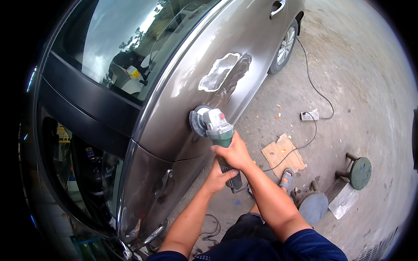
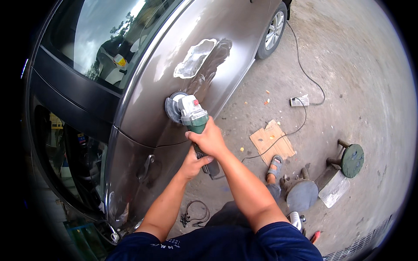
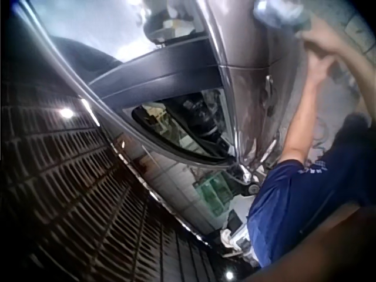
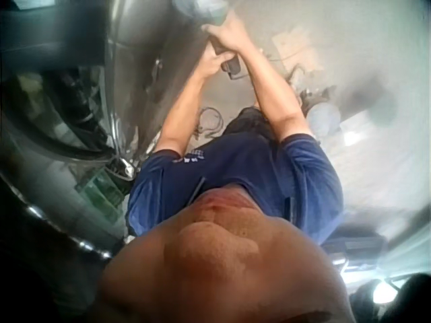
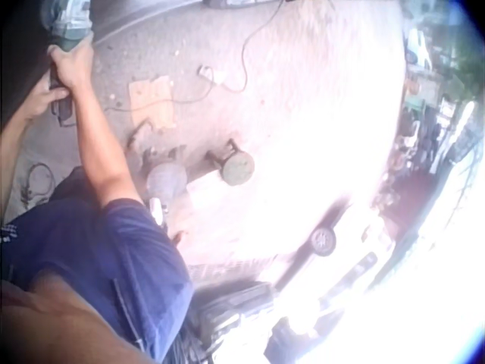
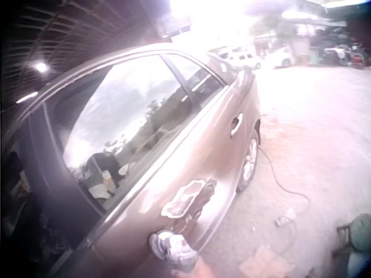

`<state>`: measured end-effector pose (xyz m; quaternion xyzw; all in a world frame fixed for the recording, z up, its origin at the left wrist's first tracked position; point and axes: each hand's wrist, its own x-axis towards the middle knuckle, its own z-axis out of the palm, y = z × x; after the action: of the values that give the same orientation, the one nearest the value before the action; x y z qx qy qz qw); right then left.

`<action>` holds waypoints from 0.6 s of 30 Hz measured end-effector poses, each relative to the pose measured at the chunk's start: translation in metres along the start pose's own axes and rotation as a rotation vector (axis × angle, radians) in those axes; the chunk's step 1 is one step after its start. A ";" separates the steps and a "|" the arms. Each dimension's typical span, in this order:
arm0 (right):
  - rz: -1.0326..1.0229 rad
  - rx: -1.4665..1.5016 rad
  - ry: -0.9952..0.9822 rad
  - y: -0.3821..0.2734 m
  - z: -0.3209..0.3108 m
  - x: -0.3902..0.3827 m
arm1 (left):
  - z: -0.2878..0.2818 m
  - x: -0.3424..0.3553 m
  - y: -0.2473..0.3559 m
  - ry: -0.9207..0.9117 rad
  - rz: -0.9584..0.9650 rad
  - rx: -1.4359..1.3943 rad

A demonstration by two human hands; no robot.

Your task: The person uses an angle grinder to sand the surface of a car door, removing paint and smoothing the metal. They move the tool across several spots on the door, creating white patches of bare metal, and occasionally pause to wipe the area with their hand.

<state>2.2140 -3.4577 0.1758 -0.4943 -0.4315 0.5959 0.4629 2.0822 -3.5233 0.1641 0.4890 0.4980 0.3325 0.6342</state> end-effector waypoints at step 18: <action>0.037 0.009 -0.018 0.002 0.002 0.004 | 0.002 0.000 0.004 0.007 0.027 0.057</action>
<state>2.2113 -3.4545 0.1730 -0.4948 -0.4238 0.6106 0.4503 2.0847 -3.5227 0.1680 0.5123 0.5030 0.3284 0.6137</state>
